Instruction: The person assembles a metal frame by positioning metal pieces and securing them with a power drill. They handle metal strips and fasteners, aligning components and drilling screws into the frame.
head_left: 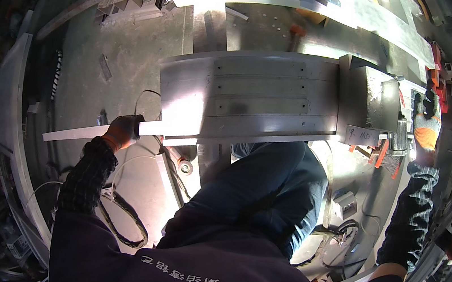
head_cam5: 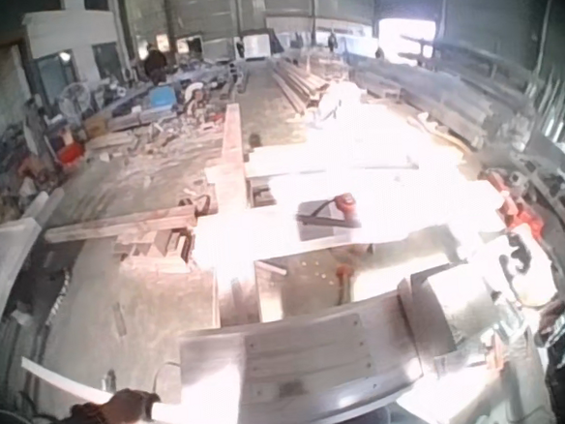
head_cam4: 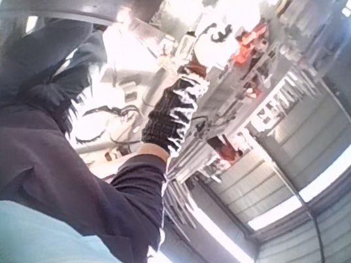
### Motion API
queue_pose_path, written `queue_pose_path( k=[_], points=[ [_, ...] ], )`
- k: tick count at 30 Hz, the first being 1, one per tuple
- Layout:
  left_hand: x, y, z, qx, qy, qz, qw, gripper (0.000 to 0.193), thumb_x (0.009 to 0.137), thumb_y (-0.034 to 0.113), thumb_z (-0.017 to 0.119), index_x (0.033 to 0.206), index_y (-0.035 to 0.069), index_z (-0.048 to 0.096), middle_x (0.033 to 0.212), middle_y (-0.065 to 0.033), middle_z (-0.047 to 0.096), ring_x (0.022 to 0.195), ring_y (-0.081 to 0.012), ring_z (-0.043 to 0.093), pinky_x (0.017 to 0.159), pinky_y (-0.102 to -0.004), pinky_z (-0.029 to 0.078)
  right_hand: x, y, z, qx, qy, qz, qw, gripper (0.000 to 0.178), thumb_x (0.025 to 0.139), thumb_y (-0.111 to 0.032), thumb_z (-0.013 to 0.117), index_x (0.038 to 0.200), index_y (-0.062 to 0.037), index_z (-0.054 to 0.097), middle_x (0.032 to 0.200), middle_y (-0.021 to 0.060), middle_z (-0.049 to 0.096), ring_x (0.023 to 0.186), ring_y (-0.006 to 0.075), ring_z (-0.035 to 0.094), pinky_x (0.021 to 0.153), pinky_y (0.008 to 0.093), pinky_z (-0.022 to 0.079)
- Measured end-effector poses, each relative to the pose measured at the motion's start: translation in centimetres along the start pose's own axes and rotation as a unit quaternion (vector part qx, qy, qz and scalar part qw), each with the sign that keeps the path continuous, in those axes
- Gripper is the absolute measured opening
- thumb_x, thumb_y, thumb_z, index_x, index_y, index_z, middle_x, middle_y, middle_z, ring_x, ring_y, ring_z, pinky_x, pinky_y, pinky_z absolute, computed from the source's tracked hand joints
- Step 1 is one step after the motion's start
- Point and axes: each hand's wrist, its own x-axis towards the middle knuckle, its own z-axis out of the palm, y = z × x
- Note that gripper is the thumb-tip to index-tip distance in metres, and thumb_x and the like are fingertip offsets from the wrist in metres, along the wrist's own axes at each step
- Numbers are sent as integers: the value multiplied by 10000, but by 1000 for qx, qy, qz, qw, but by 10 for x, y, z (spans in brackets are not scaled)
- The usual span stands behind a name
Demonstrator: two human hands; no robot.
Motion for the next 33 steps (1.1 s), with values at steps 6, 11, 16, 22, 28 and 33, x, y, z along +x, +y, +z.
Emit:
queue_pose_path(
  k=[6,11,16,22,28,33],
  points=[
    [-16,-15,6,40,32,-20,999,129,933,162,635,1044,111,676,993,-191,756,959,-424,731,870,-527,568,-77,-169,-33,147,-49,-132,979,327,1017,-171,733,1291,-1,682,1233,185,730,1145,356,706,1030,396,537],
    [-57,-118,38,118,42,-58,990,172,1005,229,555,1020,104,672,901,-210,740,920,-442,724,869,-560,561,-133,-246,35,182,-227,-207,934,396,972,-256,732,1338,-113,681,1319,168,689,1219,403,652,1035,501,533],
    [-131,-219,57,170,121,-120,971,104,935,195,654,893,102,676,875,-208,721,850,-452,714,810,-559,573,-138,-300,79,79,-374,-233,894,408,943,-303,744,1312,-142,678,1344,143,651,1244,396,634,1063,516,522],
    [-216,-246,39,72,192,-197,959,49,878,86,662,849,122,648,858,-164,698,882,-450,681,793,-544,539,-134,-304,125,-69,-396,-273,874,402,918,-282,748,1293,-144,699,1304,170,661,1245,404,642,1047,520,541],
    [-220,-196,34,55,228,-238,943,165,975,223,586,991,89,682,969,-221,732,946,-493,682,825,-562,561,-117,-335,101,-8,-418,-266,868,291,934,-252,727,1188,-112,745,1219,188,696,1153,415,677,1002,527,558],
    [-148,-101,6,-112,208,-203,950,218,878,155,677,1082,84,704,1011,-210,753,993,-482,690,884,-515,576,-141,-293,107,103,-355,-303,878,235,981,-220,690,1171,-82,691,1011,186,719,967,405,719,895,525,568]
  ],
)
